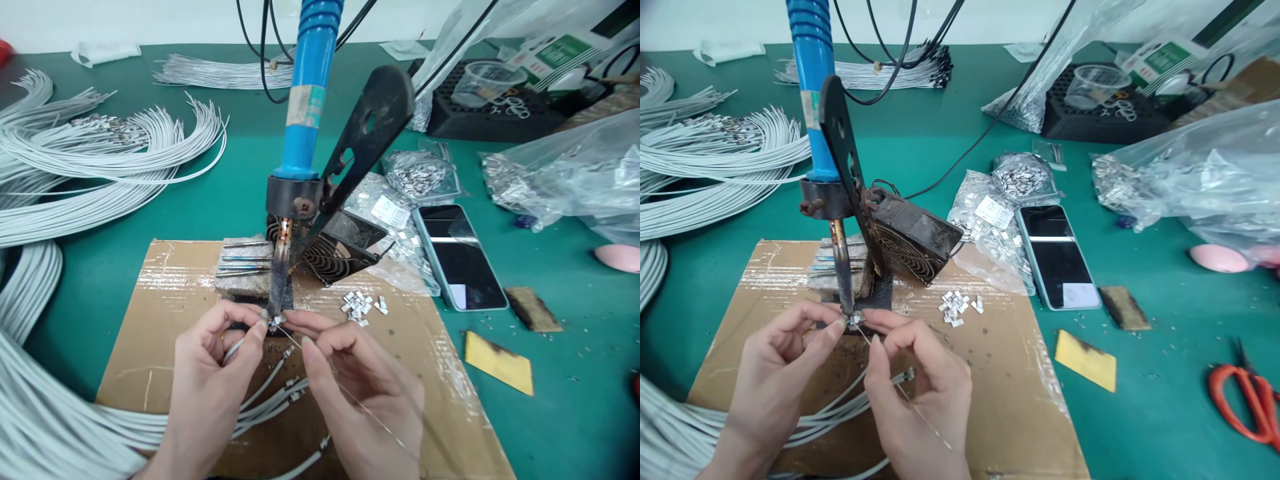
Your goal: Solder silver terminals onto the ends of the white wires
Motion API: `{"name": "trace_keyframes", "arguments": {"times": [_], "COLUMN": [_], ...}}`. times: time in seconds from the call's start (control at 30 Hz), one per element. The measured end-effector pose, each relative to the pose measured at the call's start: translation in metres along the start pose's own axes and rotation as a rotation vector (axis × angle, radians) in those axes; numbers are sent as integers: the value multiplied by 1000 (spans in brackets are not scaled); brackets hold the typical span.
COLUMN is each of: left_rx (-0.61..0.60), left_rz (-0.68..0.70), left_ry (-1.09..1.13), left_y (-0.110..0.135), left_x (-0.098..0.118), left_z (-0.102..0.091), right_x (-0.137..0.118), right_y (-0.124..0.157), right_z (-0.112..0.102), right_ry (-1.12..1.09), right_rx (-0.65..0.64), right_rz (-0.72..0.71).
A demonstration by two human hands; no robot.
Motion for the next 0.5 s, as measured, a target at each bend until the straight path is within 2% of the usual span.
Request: {"name": "trace_keyframes", "arguments": {"times": [0.5], "left_rx": [0], "left_rz": [-13], "left_ry": [30], "left_y": [-3], "left_x": [3], "left_z": [0], "right_x": [-1], "right_y": [0], "right_z": [-1], "right_ry": [12], "right_rx": [16], "right_rz": [-17]}}
Point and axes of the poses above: each hand's wrist, its own y-axis away from the middle knuckle, its own z-axis out of the palm, x = y × z, the point moved 10 cm from there along -y, towards the middle knuckle, and after that the axes turned 8 degrees about y, right-handed, at the moved point
